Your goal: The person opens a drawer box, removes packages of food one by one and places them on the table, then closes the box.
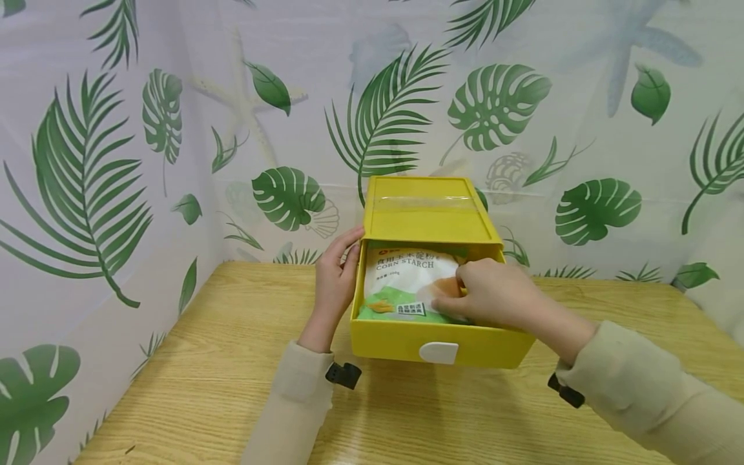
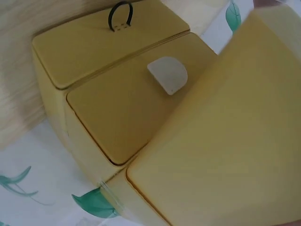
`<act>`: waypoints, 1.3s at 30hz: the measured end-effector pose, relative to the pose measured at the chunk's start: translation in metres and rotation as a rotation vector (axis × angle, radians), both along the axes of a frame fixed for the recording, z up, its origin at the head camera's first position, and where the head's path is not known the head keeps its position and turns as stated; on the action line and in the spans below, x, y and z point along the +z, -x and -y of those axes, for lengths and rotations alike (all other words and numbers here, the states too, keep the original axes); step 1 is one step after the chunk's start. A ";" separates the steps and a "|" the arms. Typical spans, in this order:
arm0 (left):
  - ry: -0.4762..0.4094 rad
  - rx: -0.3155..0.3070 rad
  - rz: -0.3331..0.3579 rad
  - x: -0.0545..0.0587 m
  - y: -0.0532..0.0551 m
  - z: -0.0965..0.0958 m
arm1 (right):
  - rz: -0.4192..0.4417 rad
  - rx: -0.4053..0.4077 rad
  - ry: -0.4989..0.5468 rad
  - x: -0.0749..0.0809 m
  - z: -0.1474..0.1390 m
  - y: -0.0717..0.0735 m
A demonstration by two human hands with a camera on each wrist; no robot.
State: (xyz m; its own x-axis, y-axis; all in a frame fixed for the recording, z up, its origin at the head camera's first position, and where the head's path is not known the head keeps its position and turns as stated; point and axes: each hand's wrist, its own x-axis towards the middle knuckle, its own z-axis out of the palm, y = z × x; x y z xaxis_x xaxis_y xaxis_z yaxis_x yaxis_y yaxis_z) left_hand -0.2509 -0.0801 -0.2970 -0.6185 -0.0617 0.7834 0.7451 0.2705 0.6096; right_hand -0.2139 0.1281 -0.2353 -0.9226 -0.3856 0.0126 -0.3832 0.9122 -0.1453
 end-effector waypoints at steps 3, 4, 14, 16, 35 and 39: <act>0.001 0.001 0.004 0.000 0.000 0.000 | 0.002 0.002 0.014 0.000 0.000 0.000; 0.000 0.000 0.007 0.000 -0.001 0.000 | 0.003 0.003 0.019 0.001 0.000 0.000; -0.009 -0.015 0.005 -0.003 0.004 0.000 | 0.045 0.030 0.150 0.004 -0.004 0.002; -0.008 -0.015 0.005 -0.003 0.003 0.000 | 0.053 0.034 0.177 0.006 -0.003 0.002; -0.006 0.007 0.012 -0.001 0.000 -0.001 | 0.224 -0.024 0.401 0.006 -0.001 0.002; -0.006 0.007 0.015 -0.001 0.000 0.000 | 0.264 -0.056 0.460 0.005 -0.002 0.002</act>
State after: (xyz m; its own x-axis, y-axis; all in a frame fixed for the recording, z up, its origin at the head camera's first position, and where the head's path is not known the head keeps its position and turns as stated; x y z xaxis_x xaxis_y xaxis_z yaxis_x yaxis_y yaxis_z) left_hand -0.2507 -0.0798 -0.2979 -0.6294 -0.0713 0.7738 0.7341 0.2719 0.6222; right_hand -0.2163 0.1301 -0.2300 -0.9364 -0.3445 -0.0663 -0.2318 0.7494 -0.6203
